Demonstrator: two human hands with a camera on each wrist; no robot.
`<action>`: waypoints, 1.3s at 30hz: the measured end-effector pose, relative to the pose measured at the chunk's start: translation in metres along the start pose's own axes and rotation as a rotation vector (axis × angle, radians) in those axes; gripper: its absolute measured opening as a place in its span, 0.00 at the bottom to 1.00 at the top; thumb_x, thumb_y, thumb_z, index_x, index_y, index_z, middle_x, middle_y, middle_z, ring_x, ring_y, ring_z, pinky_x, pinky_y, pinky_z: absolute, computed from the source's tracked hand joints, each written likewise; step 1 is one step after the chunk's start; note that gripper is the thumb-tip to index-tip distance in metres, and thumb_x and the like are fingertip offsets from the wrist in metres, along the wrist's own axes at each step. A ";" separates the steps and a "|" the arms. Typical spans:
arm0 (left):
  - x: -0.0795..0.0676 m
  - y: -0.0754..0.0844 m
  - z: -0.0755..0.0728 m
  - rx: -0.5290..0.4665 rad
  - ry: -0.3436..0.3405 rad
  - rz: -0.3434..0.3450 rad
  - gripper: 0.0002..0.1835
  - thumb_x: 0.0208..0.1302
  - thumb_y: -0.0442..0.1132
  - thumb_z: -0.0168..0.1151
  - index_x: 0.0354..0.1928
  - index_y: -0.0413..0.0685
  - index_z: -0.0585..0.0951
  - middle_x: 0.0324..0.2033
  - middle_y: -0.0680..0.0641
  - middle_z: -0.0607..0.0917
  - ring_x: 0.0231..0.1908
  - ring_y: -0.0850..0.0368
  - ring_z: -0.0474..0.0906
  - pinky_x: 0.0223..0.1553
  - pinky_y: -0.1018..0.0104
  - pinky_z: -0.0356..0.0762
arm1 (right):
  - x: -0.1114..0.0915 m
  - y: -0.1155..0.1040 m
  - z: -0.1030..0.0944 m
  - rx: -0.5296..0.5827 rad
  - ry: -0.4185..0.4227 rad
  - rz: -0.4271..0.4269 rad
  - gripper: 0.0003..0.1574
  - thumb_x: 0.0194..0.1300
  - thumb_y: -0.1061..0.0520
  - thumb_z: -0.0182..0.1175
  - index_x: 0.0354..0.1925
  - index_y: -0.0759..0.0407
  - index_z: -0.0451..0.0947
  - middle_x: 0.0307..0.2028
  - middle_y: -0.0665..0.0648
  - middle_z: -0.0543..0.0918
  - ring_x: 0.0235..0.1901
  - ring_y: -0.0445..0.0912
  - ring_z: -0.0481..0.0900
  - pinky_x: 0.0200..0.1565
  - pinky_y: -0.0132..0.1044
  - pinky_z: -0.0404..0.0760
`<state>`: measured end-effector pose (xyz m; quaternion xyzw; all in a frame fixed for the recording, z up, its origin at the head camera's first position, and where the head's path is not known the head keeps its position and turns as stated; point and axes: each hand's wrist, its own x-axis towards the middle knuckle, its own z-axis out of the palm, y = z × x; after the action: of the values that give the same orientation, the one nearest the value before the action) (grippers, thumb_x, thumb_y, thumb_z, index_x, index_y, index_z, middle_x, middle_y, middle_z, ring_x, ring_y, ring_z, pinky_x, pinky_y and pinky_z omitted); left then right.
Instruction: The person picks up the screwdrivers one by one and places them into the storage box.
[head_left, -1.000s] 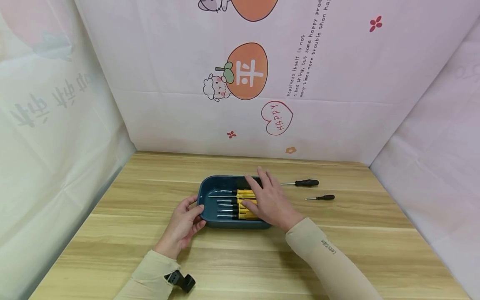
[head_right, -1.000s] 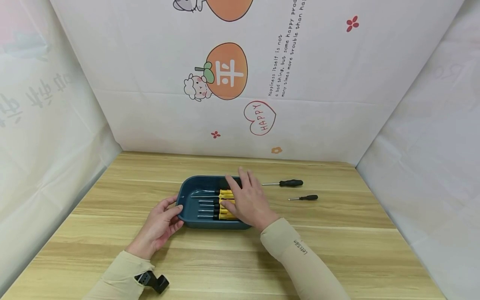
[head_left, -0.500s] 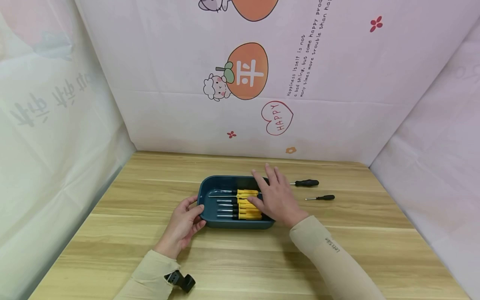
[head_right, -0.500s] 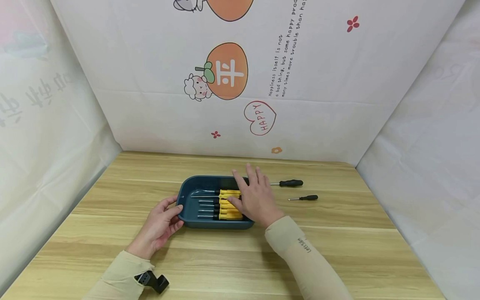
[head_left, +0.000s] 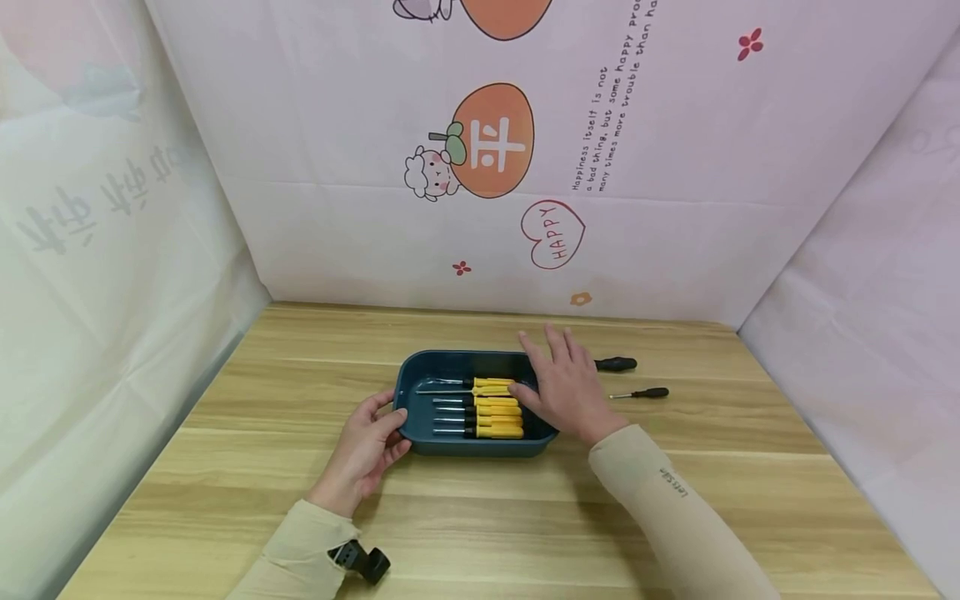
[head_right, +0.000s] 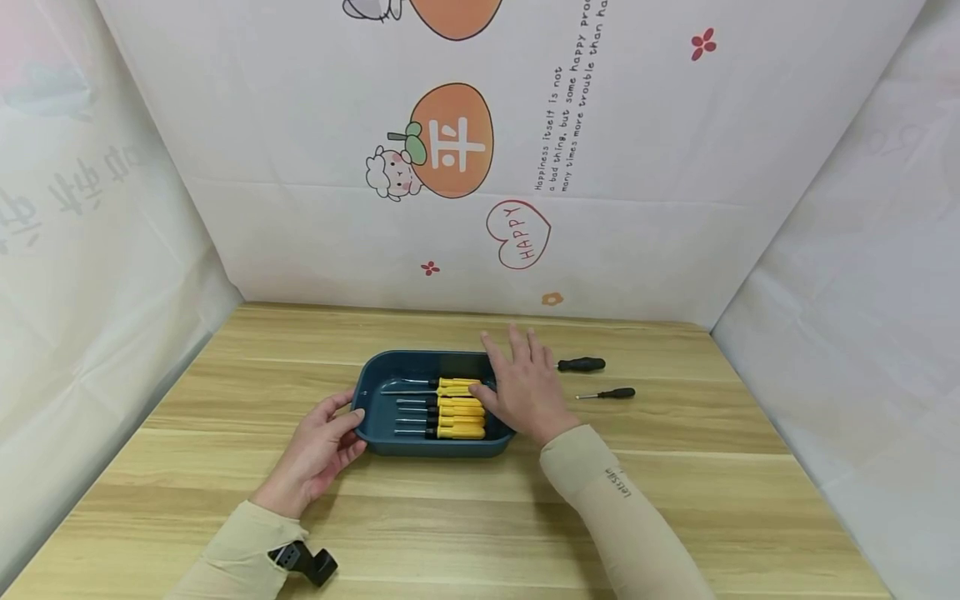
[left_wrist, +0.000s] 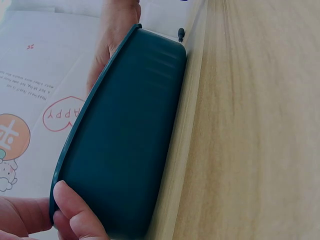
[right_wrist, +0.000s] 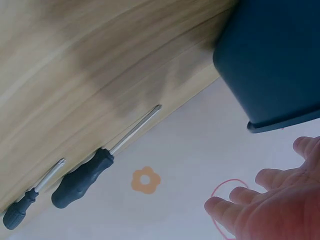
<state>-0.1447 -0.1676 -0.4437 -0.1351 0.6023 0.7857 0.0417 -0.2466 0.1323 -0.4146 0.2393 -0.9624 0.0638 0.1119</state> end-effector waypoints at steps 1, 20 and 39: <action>0.000 0.000 0.000 0.000 -0.001 0.000 0.27 0.79 0.34 0.54 0.76 0.45 0.65 0.47 0.42 0.77 0.34 0.59 0.79 0.34 0.73 0.83 | 0.000 0.001 0.000 0.004 -0.004 0.009 0.54 0.72 0.25 0.55 0.84 0.44 0.50 0.82 0.67 0.48 0.79 0.71 0.47 0.75 0.70 0.53; 0.001 0.001 -0.001 0.004 0.003 0.002 0.27 0.79 0.35 0.54 0.76 0.44 0.65 0.46 0.42 0.78 0.33 0.60 0.80 0.34 0.73 0.83 | 0.003 0.039 -0.016 0.013 -0.062 0.133 0.53 0.75 0.29 0.53 0.85 0.45 0.45 0.82 0.69 0.45 0.79 0.73 0.43 0.74 0.74 0.49; -0.001 0.001 0.000 0.015 0.013 0.000 0.27 0.79 0.35 0.54 0.76 0.45 0.65 0.47 0.41 0.80 0.33 0.59 0.80 0.34 0.73 0.84 | -0.005 0.078 -0.015 0.030 -0.079 0.219 0.51 0.77 0.31 0.51 0.85 0.48 0.45 0.81 0.73 0.43 0.77 0.76 0.44 0.72 0.77 0.50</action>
<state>-0.1444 -0.1673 -0.4429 -0.1398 0.6084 0.7803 0.0389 -0.2764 0.2059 -0.4065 0.1369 -0.9853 0.0807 0.0625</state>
